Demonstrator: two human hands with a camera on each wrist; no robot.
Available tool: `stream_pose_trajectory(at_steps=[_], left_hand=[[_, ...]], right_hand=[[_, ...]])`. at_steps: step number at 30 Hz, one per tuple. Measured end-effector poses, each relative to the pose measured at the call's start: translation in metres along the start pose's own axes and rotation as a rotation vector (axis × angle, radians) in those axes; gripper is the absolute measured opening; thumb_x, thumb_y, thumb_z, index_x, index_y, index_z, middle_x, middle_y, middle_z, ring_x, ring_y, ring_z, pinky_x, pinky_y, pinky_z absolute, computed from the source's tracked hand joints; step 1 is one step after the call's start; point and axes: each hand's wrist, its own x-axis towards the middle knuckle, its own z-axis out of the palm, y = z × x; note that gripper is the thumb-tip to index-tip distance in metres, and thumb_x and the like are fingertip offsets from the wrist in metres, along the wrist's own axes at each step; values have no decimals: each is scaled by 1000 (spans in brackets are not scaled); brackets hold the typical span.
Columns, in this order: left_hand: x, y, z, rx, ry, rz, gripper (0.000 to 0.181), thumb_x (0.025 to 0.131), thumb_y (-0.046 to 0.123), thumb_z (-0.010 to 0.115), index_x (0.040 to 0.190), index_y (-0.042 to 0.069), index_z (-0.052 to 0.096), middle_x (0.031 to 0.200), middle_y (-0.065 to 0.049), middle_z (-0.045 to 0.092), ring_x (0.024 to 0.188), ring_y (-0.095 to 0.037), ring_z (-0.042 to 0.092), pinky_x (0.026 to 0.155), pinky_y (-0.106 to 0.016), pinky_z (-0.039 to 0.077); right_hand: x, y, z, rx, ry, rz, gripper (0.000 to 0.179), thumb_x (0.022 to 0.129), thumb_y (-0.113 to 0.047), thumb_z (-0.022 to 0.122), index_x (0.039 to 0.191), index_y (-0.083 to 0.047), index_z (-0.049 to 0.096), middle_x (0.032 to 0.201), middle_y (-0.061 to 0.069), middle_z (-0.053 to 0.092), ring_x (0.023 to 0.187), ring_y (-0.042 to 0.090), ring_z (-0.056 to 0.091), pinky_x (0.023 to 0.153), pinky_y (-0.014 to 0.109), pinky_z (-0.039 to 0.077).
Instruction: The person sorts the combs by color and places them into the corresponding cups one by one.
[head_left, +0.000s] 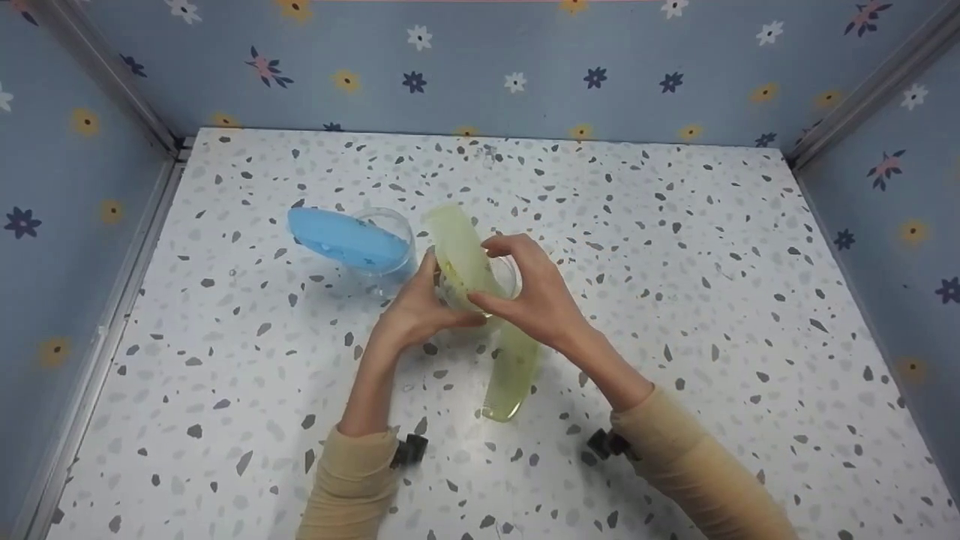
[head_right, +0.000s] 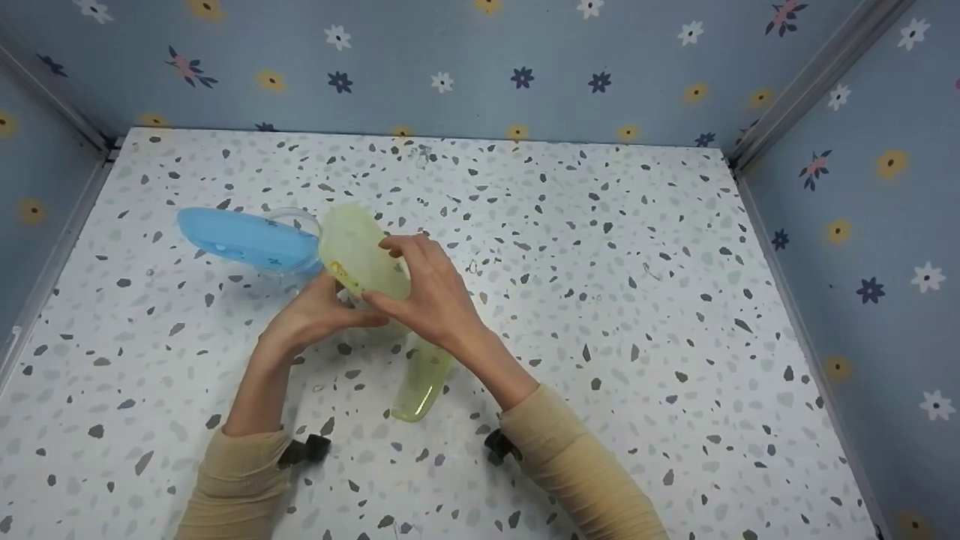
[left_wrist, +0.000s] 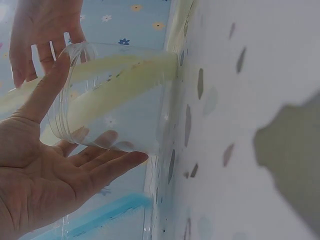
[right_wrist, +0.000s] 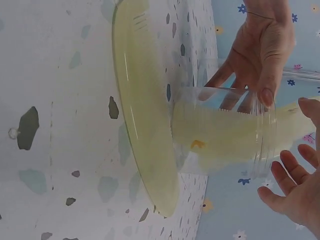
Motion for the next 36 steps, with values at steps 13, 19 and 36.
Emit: stream_pose_trajectory(at_steps=[13, 19, 36], left_hand=[[-2, -2, 2, -41, 12, 63, 103, 69, 26, 94, 153, 22, 33, 143, -3, 55, 144, -26, 46, 126, -52, 31], [-3, -1, 1, -41, 11, 41, 111, 69, 28, 95, 157, 22, 28, 150, -4, 52, 148, -27, 42, 128, -52, 27], [-4, -1, 2, -33, 19, 33, 117, 69, 27, 96, 161, 23, 23, 155, -6, 48, 151, -28, 38, 130, -49, 23]], right_hand=[[-7, 7, -8, -12, -9, 22, 58, 87, -29, 82, 135, -8, 58, 134, 6, 63, 127, 21, 60, 112, 37, 48], [-12, 13, -16, -31, -57, 13, 58, 88, -31, 81, 136, -10, 57, 134, 7, 63, 129, 19, 57, 114, 37, 47], [-37, 34, -31, -127, -195, -40, 63, 89, -31, 80, 141, -13, 50, 137, 3, 57, 131, 19, 55, 113, 40, 49]])
